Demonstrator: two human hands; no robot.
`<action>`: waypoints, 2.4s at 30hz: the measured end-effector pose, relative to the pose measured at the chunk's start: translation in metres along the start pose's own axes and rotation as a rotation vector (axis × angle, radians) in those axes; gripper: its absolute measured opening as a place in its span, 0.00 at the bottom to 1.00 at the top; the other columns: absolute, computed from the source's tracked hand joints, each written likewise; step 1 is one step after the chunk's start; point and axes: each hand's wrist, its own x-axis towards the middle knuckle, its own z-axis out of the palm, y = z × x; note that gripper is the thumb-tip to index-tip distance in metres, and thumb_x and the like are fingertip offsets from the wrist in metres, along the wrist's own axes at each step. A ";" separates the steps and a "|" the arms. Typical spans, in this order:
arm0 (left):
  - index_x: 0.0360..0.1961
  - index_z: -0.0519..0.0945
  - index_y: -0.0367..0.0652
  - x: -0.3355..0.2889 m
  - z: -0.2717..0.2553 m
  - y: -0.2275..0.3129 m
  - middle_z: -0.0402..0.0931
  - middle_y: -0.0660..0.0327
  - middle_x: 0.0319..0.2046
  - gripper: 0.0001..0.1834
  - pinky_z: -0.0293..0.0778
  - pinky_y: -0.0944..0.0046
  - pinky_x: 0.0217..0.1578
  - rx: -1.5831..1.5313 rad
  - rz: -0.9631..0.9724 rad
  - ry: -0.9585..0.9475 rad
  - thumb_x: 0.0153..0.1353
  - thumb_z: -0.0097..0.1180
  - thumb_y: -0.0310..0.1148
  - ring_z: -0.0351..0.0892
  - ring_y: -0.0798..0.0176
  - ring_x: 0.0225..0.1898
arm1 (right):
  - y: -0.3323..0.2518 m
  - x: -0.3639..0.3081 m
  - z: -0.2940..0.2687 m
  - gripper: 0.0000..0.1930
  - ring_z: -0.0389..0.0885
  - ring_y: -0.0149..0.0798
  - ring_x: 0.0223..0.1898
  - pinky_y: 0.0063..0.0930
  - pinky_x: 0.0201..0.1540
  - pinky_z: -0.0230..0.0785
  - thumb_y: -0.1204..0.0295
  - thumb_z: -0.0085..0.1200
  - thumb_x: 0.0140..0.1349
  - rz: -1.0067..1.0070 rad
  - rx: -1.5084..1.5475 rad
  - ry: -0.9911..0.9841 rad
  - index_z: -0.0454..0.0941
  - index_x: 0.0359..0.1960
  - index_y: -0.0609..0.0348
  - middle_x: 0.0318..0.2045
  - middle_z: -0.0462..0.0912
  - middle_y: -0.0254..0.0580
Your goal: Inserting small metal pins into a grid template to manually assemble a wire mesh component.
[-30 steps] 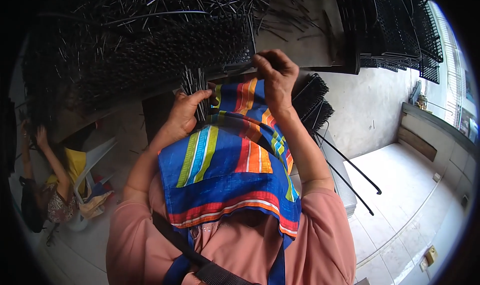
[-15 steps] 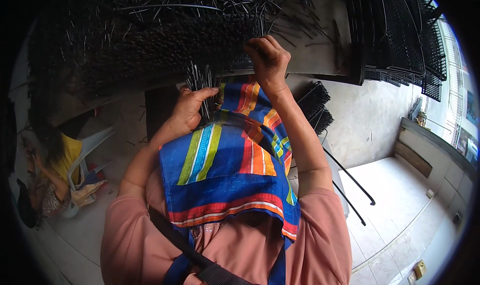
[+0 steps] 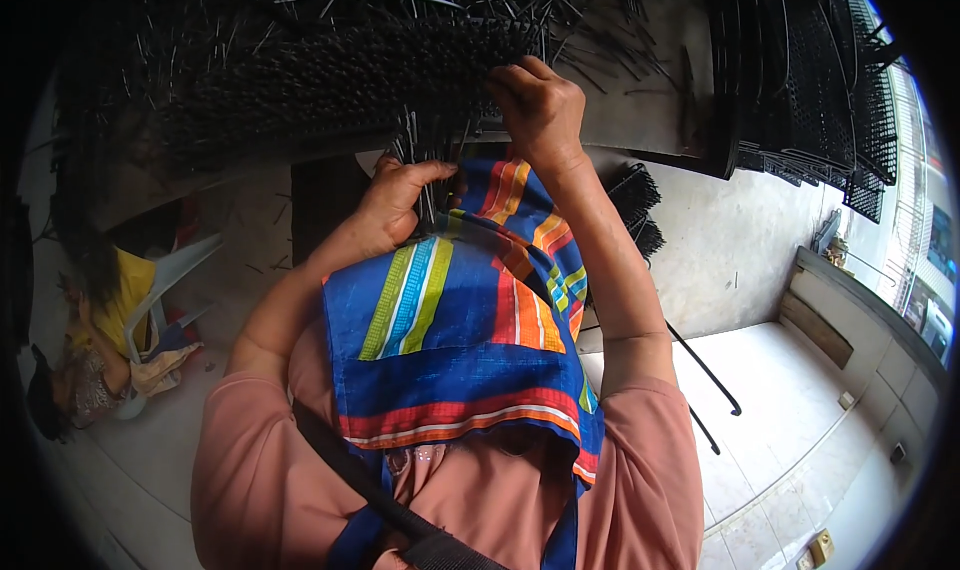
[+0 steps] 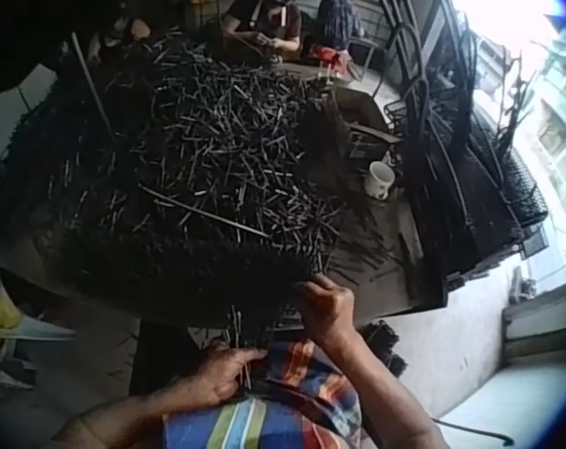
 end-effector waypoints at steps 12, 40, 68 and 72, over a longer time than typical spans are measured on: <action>0.33 0.79 0.33 0.008 -0.001 -0.007 0.80 0.54 0.27 0.06 0.80 0.60 0.27 -0.116 0.013 -0.008 0.52 0.57 0.17 0.82 0.58 0.26 | -0.010 0.006 -0.005 0.06 0.80 0.43 0.24 0.30 0.25 0.70 0.74 0.62 0.49 -0.164 -0.205 -0.145 0.83 0.30 0.56 0.24 0.78 0.39; 0.39 0.79 0.35 0.010 0.018 -0.001 0.81 0.56 0.33 0.16 0.80 0.63 0.35 -0.123 -0.020 -0.022 0.46 0.55 0.12 0.82 0.62 0.33 | -0.008 -0.038 0.004 0.14 0.76 0.23 0.23 0.17 0.28 0.69 0.81 0.60 0.53 0.521 0.419 0.030 0.77 0.43 0.68 0.24 0.80 0.35; 0.32 0.81 0.36 0.005 0.043 -0.010 0.81 0.58 0.31 0.10 0.78 0.64 0.35 0.099 0.162 0.065 0.45 0.62 0.18 0.80 0.65 0.28 | 0.019 -0.023 -0.027 0.07 0.74 0.23 0.20 0.15 0.20 0.64 0.85 0.58 0.53 0.431 0.513 0.440 0.76 0.33 0.65 0.25 0.81 0.37; 0.31 0.77 0.35 0.001 0.047 -0.003 0.80 0.57 0.30 0.12 0.79 0.62 0.33 0.089 0.111 0.070 0.44 0.63 0.17 0.80 0.63 0.29 | 0.025 -0.018 -0.025 0.05 0.74 0.22 0.21 0.16 0.22 0.66 0.84 0.59 0.53 0.238 0.175 0.334 0.77 0.30 0.64 0.24 0.80 0.35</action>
